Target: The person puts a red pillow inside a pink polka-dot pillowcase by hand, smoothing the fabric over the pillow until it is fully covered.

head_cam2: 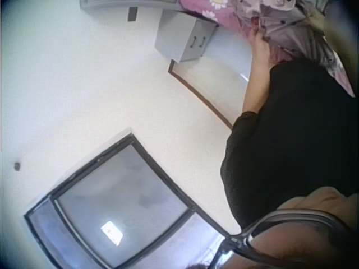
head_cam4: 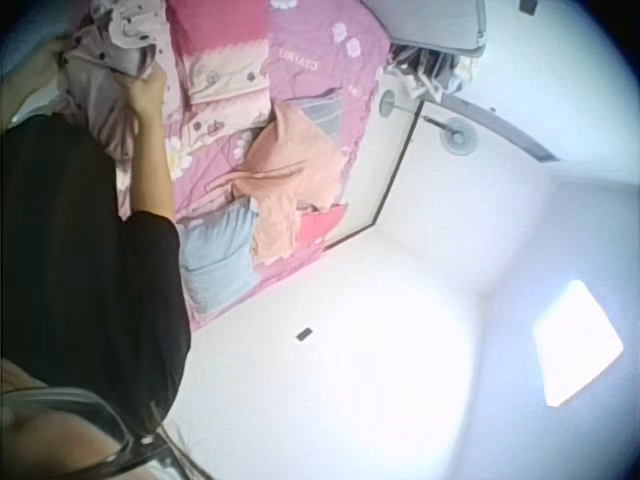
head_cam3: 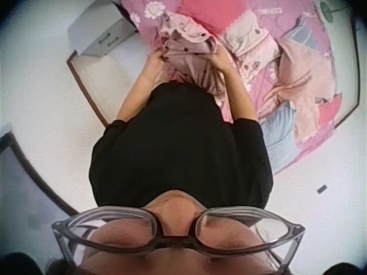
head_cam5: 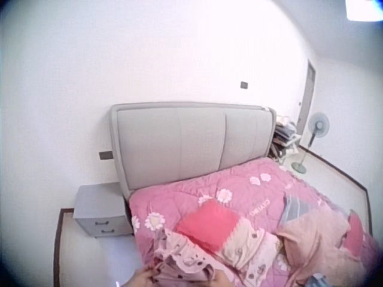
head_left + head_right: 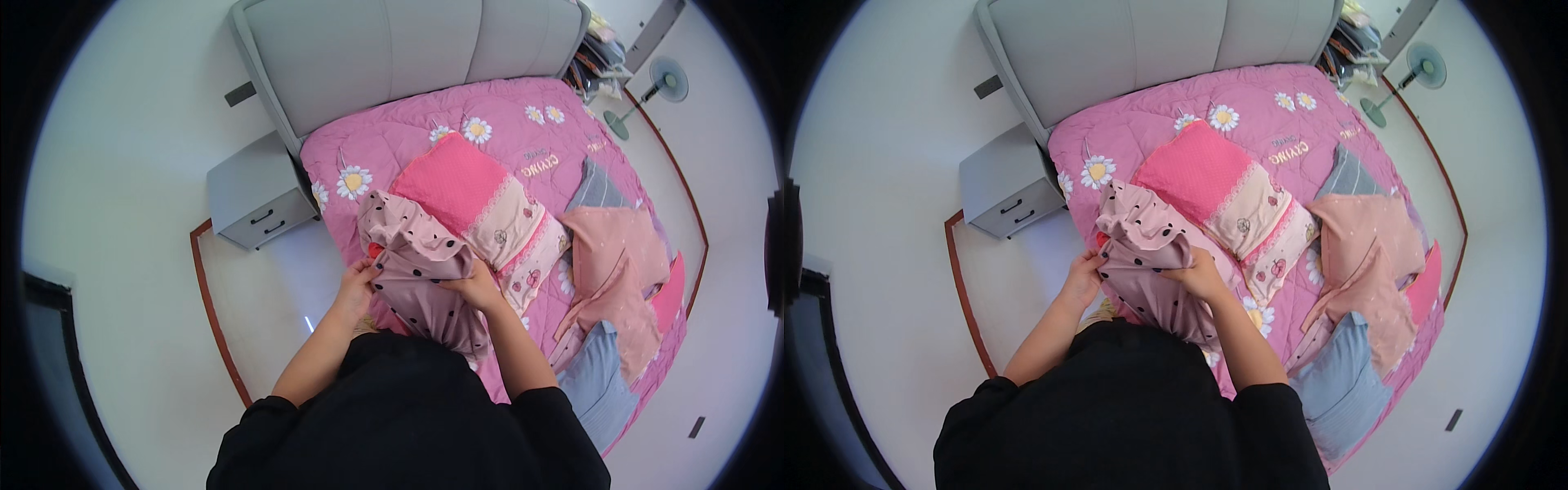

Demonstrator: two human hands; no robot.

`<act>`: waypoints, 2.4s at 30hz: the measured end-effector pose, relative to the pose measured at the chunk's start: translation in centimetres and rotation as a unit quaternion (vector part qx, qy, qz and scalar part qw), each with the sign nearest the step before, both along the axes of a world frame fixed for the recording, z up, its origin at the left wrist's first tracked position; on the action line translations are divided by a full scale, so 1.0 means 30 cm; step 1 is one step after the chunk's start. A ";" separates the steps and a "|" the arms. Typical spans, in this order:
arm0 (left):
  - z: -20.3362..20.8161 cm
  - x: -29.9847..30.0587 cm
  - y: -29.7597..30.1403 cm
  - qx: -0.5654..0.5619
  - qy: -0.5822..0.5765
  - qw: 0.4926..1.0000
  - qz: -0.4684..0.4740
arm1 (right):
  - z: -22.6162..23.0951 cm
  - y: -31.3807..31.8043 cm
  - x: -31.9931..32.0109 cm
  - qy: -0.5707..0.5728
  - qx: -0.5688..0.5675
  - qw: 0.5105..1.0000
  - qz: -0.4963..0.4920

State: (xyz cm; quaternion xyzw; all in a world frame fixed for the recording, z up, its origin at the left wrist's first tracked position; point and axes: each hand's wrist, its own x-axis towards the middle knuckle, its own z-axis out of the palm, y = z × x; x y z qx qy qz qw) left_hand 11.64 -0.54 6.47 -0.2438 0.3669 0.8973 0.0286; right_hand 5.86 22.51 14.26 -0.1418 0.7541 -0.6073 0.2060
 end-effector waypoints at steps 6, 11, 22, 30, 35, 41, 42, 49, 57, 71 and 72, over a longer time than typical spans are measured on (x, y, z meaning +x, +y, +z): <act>0.000 -0.046 -0.041 0.039 0.002 0.999 -0.014 | 0.096 0.032 -0.003 0.008 -0.021 0.999 -0.039; 0.111 -0.058 -0.050 0.062 -0.060 0.980 -0.178 | 0.074 0.062 0.024 0.003 -0.017 1.000 -0.020; -0.101 -0.084 -0.101 0.031 0.026 0.998 -0.046 | 0.077 -0.005 0.089 0.076 -0.014 0.997 0.031; -0.138 0.010 -0.154 -0.493 0.064 0.866 0.057 | 0.019 -0.073 0.136 0.241 0.119 0.961 0.070; 0.306 0.137 -0.114 -0.631 0.265 0.729 0.010 | -0.030 -0.119 0.186 0.352 0.159 0.921 0.051; 0.319 0.150 -0.042 -0.686 0.335 0.569 -0.305 | -0.068 -0.193 0.266 0.359 0.161 0.918 0.059; 0.306 0.148 -0.043 -0.690 0.333 0.563 -0.310 | -0.073 -0.196 0.274 0.360 0.164 0.916 0.060; 0.234 0.128 -0.009 -0.708 0.355 0.523 -0.316 | -0.105 -0.151 0.316 0.319 0.219 0.921 0.036; 0.273 0.083 -0.045 -0.721 0.303 0.617 -0.087 | -0.102 0.127 0.387 0.359 0.232 0.900 -0.088; 0.386 0.174 -0.066 -0.701 0.334 0.629 -0.037 | -0.199 0.186 0.236 -0.072 -0.034 0.994 0.076; 0.380 0.174 -0.072 -0.695 0.343 0.631 -0.036 | -0.208 0.180 0.237 -0.049 -0.090 0.991 0.088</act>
